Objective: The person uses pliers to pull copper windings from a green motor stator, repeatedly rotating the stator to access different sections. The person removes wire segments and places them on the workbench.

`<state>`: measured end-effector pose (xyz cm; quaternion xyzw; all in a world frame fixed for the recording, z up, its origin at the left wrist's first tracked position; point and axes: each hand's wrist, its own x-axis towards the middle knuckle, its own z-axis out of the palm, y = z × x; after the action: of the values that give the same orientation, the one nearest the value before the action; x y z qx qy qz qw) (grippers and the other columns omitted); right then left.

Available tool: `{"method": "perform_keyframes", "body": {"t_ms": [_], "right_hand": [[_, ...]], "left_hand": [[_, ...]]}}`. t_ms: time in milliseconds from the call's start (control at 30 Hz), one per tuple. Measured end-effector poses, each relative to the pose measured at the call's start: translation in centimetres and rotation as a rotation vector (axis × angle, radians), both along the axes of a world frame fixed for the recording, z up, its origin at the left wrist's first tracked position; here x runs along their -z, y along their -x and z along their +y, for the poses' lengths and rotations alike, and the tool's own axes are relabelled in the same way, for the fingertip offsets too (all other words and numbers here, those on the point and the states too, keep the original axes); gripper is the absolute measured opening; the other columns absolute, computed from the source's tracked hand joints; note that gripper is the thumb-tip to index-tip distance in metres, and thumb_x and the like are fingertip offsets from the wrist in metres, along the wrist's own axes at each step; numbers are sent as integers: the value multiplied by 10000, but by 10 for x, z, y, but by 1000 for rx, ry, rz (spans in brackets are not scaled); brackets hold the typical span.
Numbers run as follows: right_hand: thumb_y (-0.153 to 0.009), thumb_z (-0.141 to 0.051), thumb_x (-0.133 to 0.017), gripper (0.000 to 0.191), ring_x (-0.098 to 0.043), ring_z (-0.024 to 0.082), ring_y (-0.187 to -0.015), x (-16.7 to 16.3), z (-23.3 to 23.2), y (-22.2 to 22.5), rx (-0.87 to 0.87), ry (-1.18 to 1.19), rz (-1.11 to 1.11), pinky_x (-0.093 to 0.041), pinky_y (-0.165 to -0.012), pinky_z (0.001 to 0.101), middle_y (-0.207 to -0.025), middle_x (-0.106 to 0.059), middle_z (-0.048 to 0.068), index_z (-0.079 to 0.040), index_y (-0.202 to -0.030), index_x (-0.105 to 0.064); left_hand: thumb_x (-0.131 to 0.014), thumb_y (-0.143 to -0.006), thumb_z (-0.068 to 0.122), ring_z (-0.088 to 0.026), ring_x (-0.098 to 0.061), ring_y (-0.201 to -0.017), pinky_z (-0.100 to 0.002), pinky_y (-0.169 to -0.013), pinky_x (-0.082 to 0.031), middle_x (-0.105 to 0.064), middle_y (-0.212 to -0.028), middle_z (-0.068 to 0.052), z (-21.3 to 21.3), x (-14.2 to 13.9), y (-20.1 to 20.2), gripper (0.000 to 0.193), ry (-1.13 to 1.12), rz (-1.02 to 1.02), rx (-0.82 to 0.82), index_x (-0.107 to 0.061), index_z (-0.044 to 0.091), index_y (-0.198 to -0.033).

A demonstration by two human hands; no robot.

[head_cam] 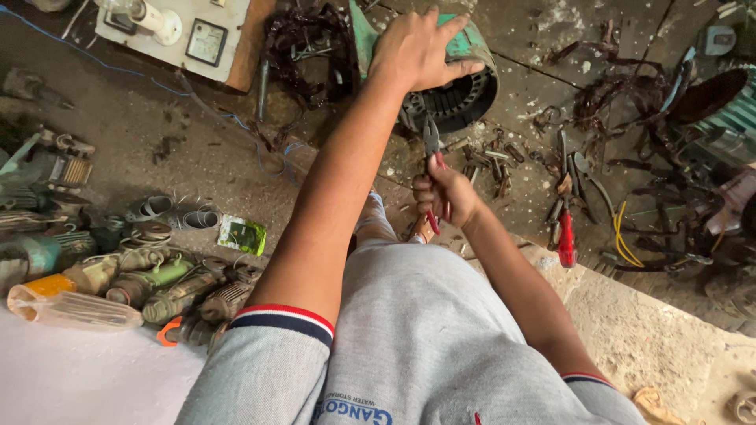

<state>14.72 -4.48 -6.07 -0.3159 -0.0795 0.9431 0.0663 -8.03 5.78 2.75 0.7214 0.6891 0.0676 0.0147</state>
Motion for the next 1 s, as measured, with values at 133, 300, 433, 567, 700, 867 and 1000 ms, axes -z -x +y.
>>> {"method": "perform_keyframes", "body": {"t_ms": [133,300,433,567,700,867,1000], "right_hand": [[-1060,-418,-556,287,-415,106,-567,14,-15,15,38,-249,-237,-352,-506,287,-723,-459,-25,-195,-939,-421],[-1035,-296,-600,235,-525,239,-647,46,-27,22,34,-1099,-686,-460,-602,411,-749,-563,113,-104,-953,-492],[-987,-272,-667,264,-643,449,-805,39,-37,-21,-175,-1584,-777,-507,-690,512,-871,-667,282,-39,-1085,-588],[-992,-384,-575,463,-754,403,-787,-2,-46,-84,-895,-1295,-973,-570,-762,476,-904,-729,222,-163,-1394,-512],[-1001,-377,-652,345,-734,299,-856,-35,-34,-97,-791,-1434,-814,-557,-757,438,-941,-776,151,-98,-1201,-682],[-1034,-315,-632,447,-510,276,-687,-48,-21,-59,-706,-932,-820,-416,-659,460,-885,-680,89,-188,-1455,-552],[-993,-220,-677,310,-677,130,-885,-34,-6,-12,-237,-783,-325,-584,-831,326,-995,-684,7,-55,-1245,-605]], "left_hand": [[-454,-812,975,-450,-712,-927,-522,-761,-603,-628,-1267,-290,2,7,1,984,4,27,-10,-545,236,-1456],[-429,-835,1017,-433,-705,-1004,-528,-843,-592,-644,-1283,-255,9,11,6,988,-72,18,22,-558,263,-1461],[-416,-805,990,-430,-697,-1001,-529,-854,-583,-626,-1309,-238,13,6,7,987,39,12,-19,-520,284,-1488],[-411,-845,971,-422,-702,-994,-519,-859,-581,-625,-1315,-248,10,7,6,973,90,71,-21,-507,264,-1506],[-423,-831,965,-425,-698,-1004,-519,-859,-581,-626,-1329,-217,12,12,9,943,25,35,-33,-526,287,-1479],[-447,-834,971,-445,-677,-1037,-527,-885,-558,-612,-1338,-234,12,11,13,922,-6,-33,-19,-550,301,-1458],[-439,-846,947,-456,-676,-1038,-536,-888,-560,-640,-1288,-248,8,5,12,920,19,-53,-23,-554,277,-1465]]}}
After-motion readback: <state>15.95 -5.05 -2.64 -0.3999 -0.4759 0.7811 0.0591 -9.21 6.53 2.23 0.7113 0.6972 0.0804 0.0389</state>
